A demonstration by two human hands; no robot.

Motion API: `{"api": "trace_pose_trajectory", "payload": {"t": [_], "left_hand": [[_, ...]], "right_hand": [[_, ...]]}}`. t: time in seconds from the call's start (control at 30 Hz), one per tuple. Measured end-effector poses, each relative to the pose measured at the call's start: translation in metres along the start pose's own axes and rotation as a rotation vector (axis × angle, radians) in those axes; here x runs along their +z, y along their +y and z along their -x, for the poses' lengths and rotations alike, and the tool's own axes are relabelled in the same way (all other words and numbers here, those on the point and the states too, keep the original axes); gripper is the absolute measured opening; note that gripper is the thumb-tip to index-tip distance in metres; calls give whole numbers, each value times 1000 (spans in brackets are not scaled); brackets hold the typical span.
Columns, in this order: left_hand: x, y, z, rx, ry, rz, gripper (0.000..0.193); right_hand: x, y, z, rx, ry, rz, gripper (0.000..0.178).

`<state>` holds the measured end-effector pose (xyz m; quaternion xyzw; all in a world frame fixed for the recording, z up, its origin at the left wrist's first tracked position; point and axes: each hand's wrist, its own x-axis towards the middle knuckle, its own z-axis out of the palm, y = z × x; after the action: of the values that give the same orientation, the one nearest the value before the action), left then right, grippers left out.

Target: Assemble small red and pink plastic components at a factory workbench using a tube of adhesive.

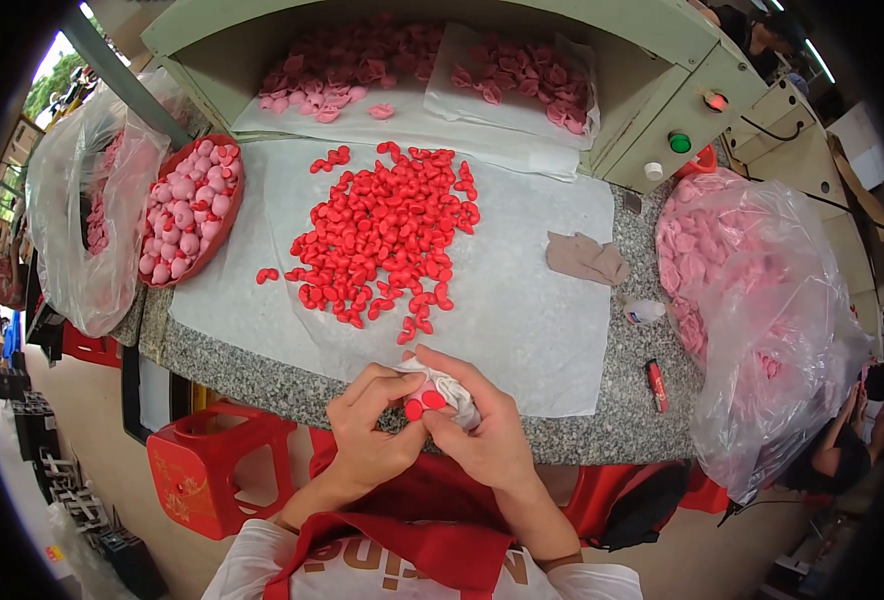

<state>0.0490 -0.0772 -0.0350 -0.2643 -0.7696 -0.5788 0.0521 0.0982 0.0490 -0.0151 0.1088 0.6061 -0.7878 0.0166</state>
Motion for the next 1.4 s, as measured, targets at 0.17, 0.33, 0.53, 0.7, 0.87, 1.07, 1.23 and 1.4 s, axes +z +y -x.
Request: {"api": "trace_pose_trajectory", "payload": {"t": [0.17,0.33,0.53,0.7,0.87,1.07,1.23,1.4], "left_hand": [[-2,3,1,31,27,-45,32],[1,-2,3,95,44,-116,32],[-4,10,-2,-146,-70,181,27],[-18,-2,-9,-594,-152,828,20],[-30,-13,-21,-882,-366,955,11],[-36,-11,-31,-1067,-532,1070,11],[-40,-5,-38,-1075,-580,1075,12],[-36,-6,-39,-1069,-601,1090,10]], "right_hand": [[5,0,0,-34,21,17,48],[8,4,-2,-72,48,-10,45],[-4,3,-7,-22,39,-15,41],[-7,0,-8,23,-41,40,44],[-7,-5,-7,42,-152,21,51],[-21,-9,-8,67,-280,135,56],[-24,-20,-9,135,-386,113,56],[-29,-19,-10,141,-442,61,54]]}}
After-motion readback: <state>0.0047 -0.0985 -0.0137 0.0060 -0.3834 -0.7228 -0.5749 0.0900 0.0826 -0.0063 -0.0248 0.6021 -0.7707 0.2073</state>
